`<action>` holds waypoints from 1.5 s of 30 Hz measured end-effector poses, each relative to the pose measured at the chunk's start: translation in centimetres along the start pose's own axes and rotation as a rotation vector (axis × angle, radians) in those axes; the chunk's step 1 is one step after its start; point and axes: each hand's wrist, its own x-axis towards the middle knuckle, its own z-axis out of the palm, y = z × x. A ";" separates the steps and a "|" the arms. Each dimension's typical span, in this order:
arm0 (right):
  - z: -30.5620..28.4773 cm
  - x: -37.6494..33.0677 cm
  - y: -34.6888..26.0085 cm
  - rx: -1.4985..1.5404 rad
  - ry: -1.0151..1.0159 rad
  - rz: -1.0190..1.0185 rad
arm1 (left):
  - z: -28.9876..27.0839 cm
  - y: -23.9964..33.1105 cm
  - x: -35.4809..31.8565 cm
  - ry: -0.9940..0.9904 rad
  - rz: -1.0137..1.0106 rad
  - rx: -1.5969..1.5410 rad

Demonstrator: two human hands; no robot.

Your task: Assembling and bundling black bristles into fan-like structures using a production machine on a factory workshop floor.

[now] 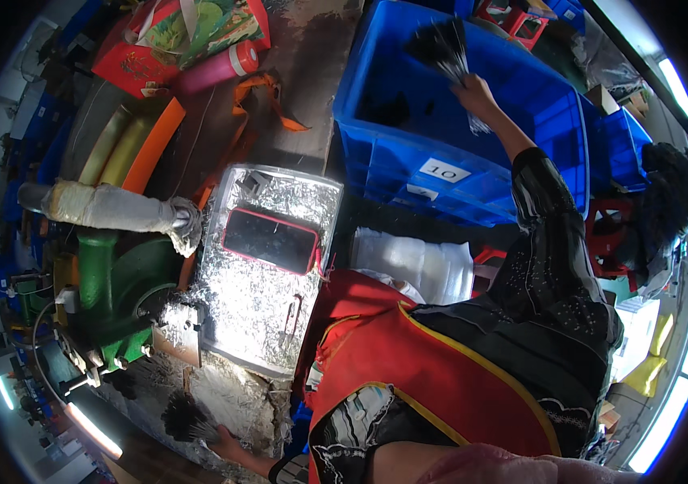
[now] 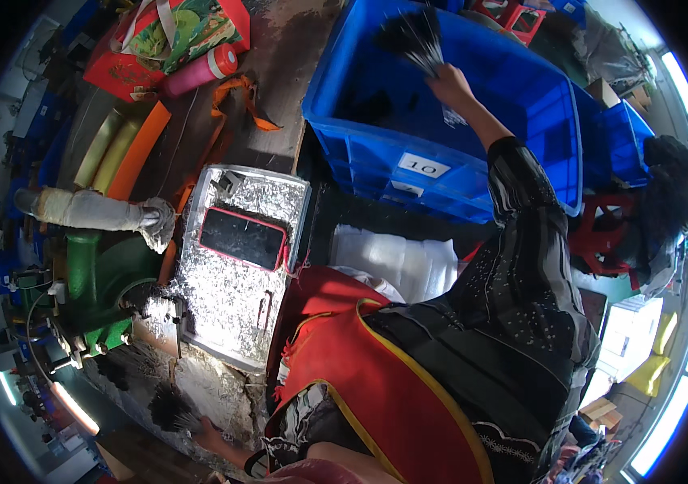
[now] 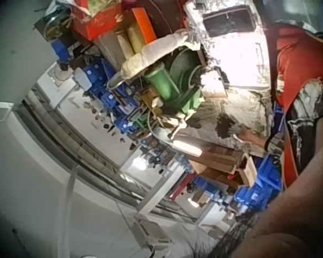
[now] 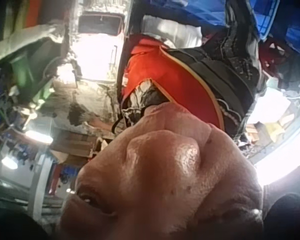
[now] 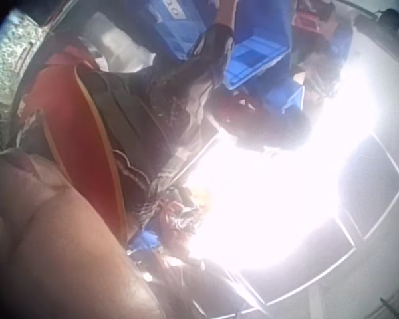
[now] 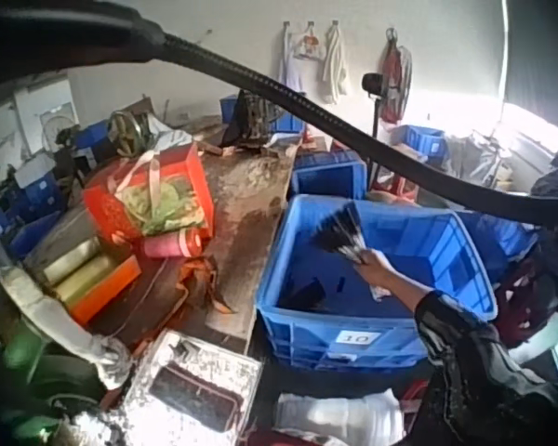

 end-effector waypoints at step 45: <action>16.3 0.3 9.5 -0.068 -0.546 -0.245 | 5.9 -1.8 2.5 0.244 0.006 0.507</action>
